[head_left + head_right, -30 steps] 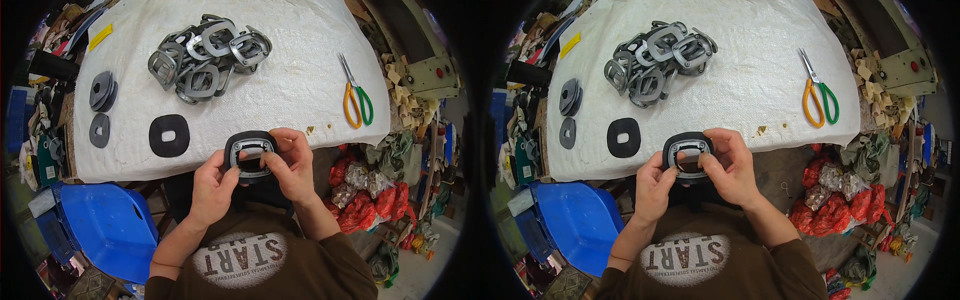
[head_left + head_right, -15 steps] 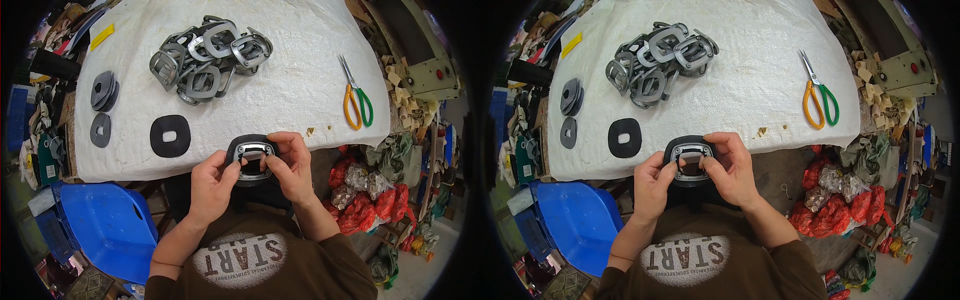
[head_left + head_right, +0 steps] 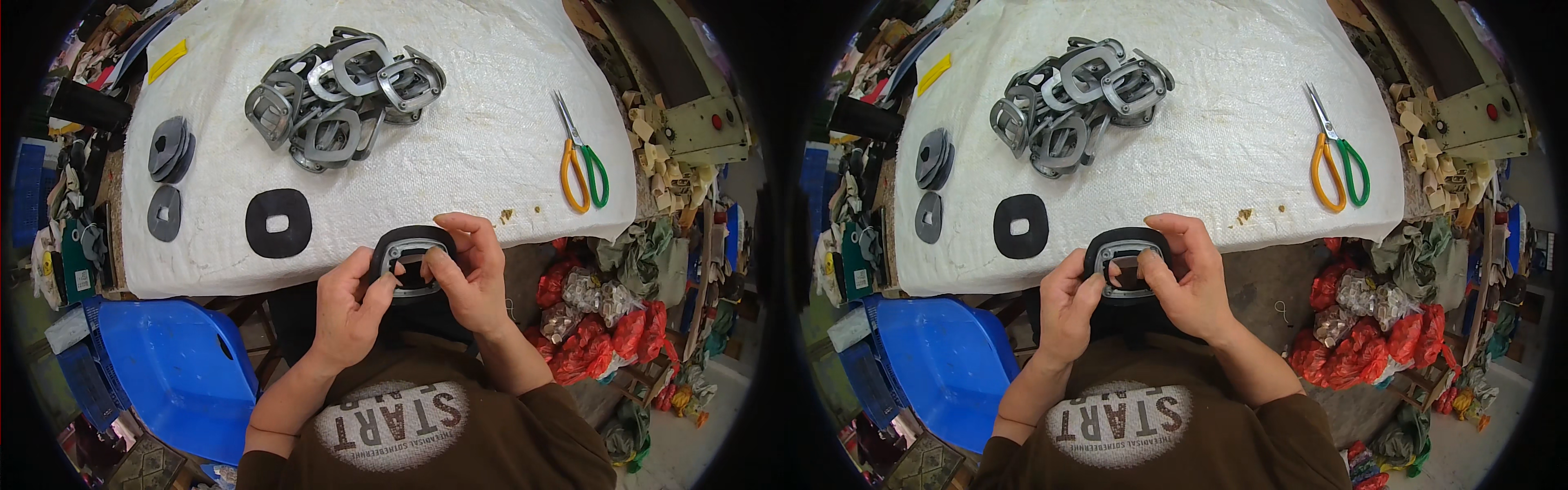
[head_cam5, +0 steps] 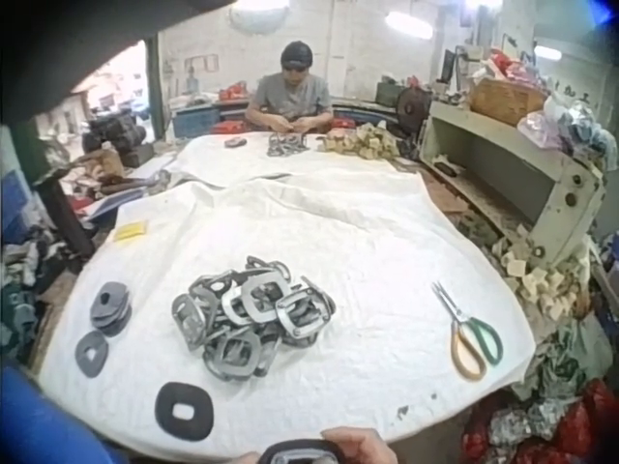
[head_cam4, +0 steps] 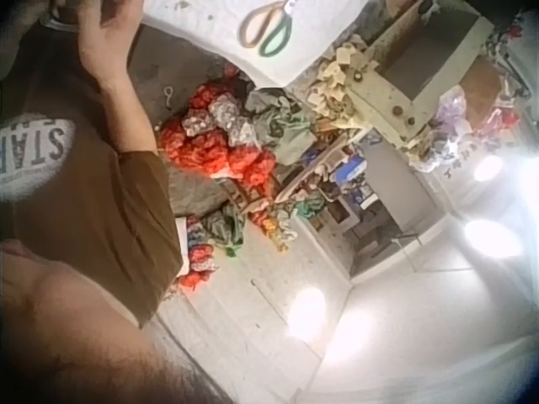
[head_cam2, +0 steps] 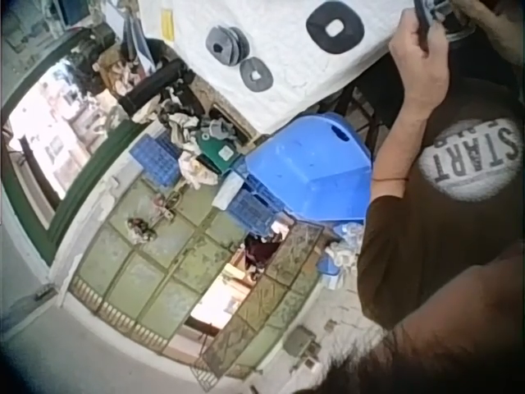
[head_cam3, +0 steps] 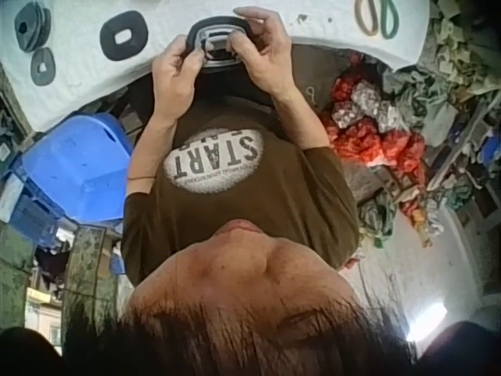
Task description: Assembling metal buckles onto black foam padding pieces for shoes.
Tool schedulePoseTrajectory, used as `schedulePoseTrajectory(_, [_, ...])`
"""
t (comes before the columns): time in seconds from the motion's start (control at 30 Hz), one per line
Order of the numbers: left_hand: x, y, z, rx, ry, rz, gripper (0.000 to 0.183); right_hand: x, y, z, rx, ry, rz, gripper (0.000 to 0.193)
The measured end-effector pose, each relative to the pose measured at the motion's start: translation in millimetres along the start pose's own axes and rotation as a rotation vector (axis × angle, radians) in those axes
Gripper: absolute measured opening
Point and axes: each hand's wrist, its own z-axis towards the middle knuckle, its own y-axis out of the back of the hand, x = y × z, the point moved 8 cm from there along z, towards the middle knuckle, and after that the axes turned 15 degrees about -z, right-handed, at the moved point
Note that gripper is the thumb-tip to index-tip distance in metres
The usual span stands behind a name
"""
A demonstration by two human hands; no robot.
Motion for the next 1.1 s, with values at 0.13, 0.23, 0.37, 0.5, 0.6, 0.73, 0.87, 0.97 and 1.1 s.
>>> schedulePoseTrajectory(0.13, [9.3,3.4,2.3,-0.043,0.004,0.096,0.011,1.7,0.5,-0.7,-0.034,0.01,0.018,0.032])
schedulePoseTrajectory(0.23, [11.2,3.1,1.8,-0.037,-0.032,0.167,0.01,-0.6,3.6,-3.0,-0.081,0.051,-0.101,0.033])
schedulePoseTrajectory(0.37, [2.0,-1.2,1.6,-0.053,-0.177,0.195,0.017,5.7,6.2,-0.8,-0.126,0.029,-0.116,0.03])
schedulePoseTrajectory(0.5, [-4.2,-6.1,2.4,-0.022,-0.237,0.261,0.022,8.1,4.5,1.3,-0.134,0.026,-0.171,0.03])
schedulePoseTrajectory(0.6, [2.1,-3.7,-1.0,-0.044,-0.185,0.32,0.022,5.6,6.2,-2.7,-0.126,0.014,-0.286,0.034])
schedulePoseTrajectory(0.73, [2.6,3.5,0.7,-0.068,-0.161,0.232,0.019,3.0,6.9,5.8,-0.084,-0.007,-0.263,0.034])
schedulePoseTrajectory(0.87, [21.1,17.0,5.4,-0.1,0.158,-0.262,0.015,0.7,10.5,10.2,0.161,0.058,0.297,0.03])
schedulePoseTrajectory(0.97, [34.2,6.5,3.9,-0.053,0.347,-0.688,0.019,-0.6,12.9,8.6,0.133,0.106,0.122,0.04])
schedulePoseTrajectory(1.1, [46.1,-16.5,-6.0,0.141,0.551,-0.91,0.023,-1.2,-2.8,8.9,0.217,0.151,0.133,0.044])
